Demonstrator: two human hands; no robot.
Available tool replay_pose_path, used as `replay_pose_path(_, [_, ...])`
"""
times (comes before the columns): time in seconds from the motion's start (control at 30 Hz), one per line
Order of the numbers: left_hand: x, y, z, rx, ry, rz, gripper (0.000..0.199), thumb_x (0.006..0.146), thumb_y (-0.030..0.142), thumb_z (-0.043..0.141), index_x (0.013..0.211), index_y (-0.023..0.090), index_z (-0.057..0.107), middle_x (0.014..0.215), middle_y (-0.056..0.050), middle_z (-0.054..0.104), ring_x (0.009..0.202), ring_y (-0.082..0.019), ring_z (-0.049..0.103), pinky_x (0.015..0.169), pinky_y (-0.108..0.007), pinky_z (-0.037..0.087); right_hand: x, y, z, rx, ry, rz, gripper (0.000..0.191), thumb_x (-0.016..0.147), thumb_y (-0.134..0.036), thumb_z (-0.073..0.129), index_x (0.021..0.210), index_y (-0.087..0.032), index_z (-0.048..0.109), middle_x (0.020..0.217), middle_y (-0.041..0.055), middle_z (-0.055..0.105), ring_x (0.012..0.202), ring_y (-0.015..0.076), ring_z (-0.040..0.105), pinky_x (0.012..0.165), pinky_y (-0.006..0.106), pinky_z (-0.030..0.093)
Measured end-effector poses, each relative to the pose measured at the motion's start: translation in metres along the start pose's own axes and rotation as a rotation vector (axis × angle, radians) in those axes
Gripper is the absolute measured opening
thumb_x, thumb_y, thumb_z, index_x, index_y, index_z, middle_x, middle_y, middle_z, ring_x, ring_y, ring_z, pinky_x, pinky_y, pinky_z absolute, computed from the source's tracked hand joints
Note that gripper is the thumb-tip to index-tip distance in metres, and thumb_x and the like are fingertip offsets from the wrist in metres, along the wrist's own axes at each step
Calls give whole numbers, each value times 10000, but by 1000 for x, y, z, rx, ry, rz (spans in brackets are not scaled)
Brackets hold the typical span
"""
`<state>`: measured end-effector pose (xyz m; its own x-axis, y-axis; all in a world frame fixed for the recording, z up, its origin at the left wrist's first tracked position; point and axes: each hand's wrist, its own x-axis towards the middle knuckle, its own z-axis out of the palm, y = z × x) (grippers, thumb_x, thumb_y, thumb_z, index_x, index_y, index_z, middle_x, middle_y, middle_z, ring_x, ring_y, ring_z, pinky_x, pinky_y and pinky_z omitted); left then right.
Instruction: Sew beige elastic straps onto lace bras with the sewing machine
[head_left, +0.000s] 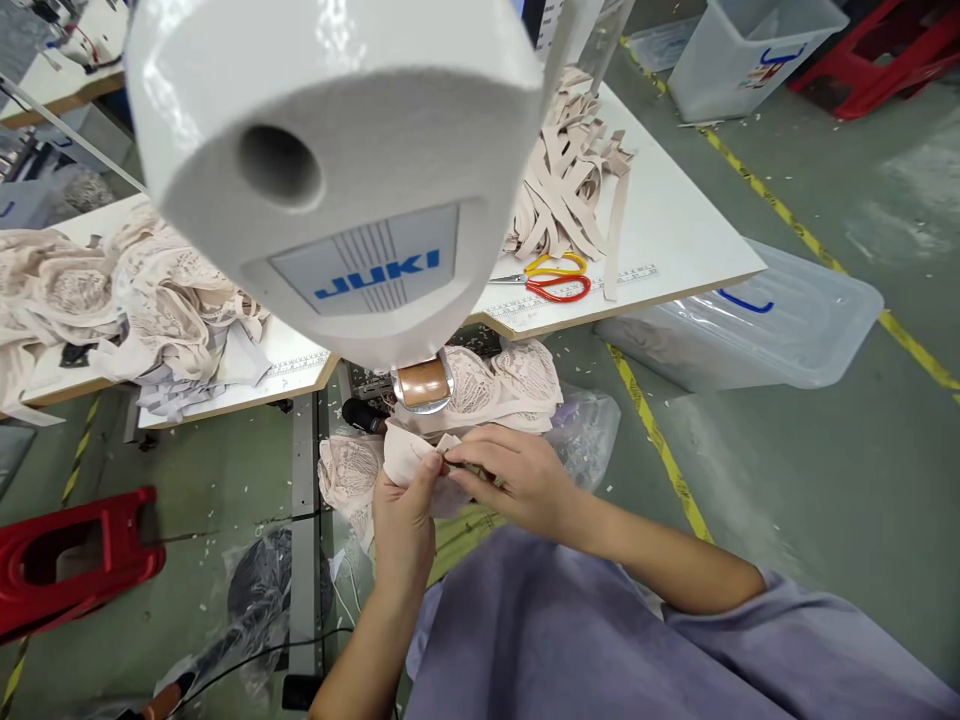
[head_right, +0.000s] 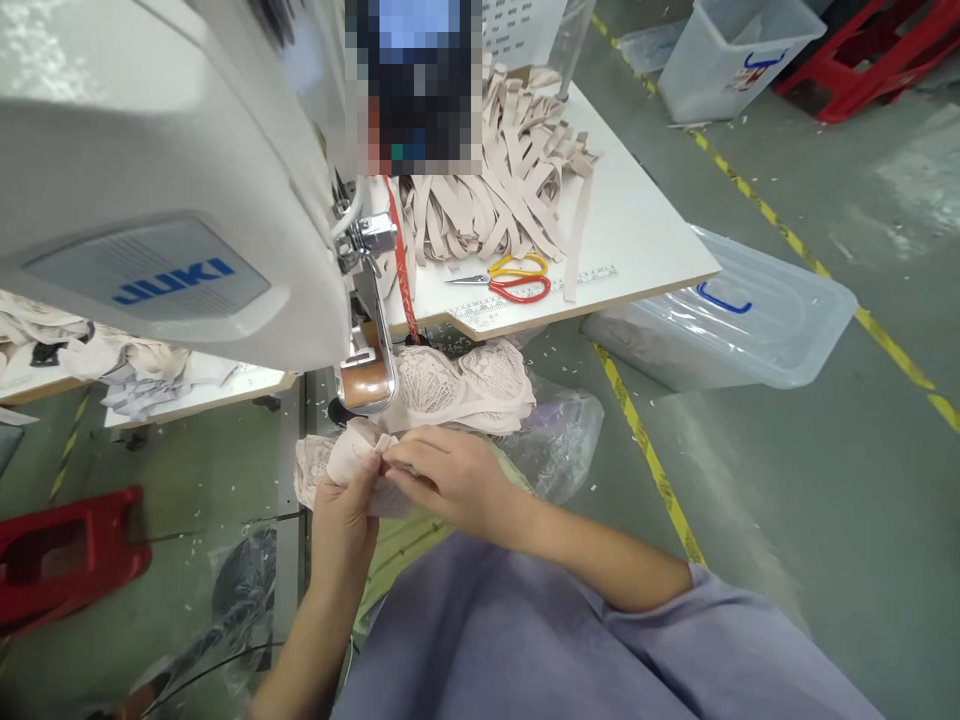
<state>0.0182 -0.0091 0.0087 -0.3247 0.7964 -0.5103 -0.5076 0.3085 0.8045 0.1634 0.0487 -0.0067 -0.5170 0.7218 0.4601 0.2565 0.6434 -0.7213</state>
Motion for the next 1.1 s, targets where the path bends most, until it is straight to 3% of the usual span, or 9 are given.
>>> replay_pose_path(0.13, [-2,-6,2,119,10,75,352,814,397,758,1066,155,715,1023,-71,753,945,-196,700,872,-309,541,4,1,3,3,34,57,76,935,-201,604,989,-211,657,922,38,726,832,150,674,743,274,537])
replay_pose_path(0.23, [-3,-7,1,276,37,125,358,843,418,721,1079,148,722,1067,-87,755,982,-215,700,869,-311,543,5,4,1,1,36,92,77,942,-219,596,977,-215,665,924,38,731,850,156,679,760,279,536])
replay_pose_path(0.47, [-6,-5,2,528,48,226,311,867,419,674,1007,152,750,936,-68,775,862,-207,714,724,-264,551,4,9,-4,55,-38,218,71,936,-246,614,930,-214,677,872,15,707,749,125,633,692,242,474])
replay_pose_path(0.73, [-2,-2,-2,713,-10,300,255,874,369,657,969,158,764,858,-35,767,783,-168,669,720,-241,520,2,13,-8,117,-91,297,29,877,-213,658,896,-208,679,826,-11,662,621,84,523,630,219,394])
replay_pose_path(0.9, [-1,-3,-4,730,-72,324,235,864,356,666,933,162,779,834,-36,765,767,-184,672,713,-258,522,8,17,-17,137,-218,298,30,824,-181,660,800,-199,663,722,-33,595,620,84,493,593,215,338])
replay_pose_path(1.1, [-1,-6,-10,679,-134,354,223,823,350,713,724,158,770,665,-28,721,612,-157,617,626,-254,500,19,15,-26,280,-339,295,93,731,-88,615,731,-181,617,685,-45,571,614,82,481,569,205,333])
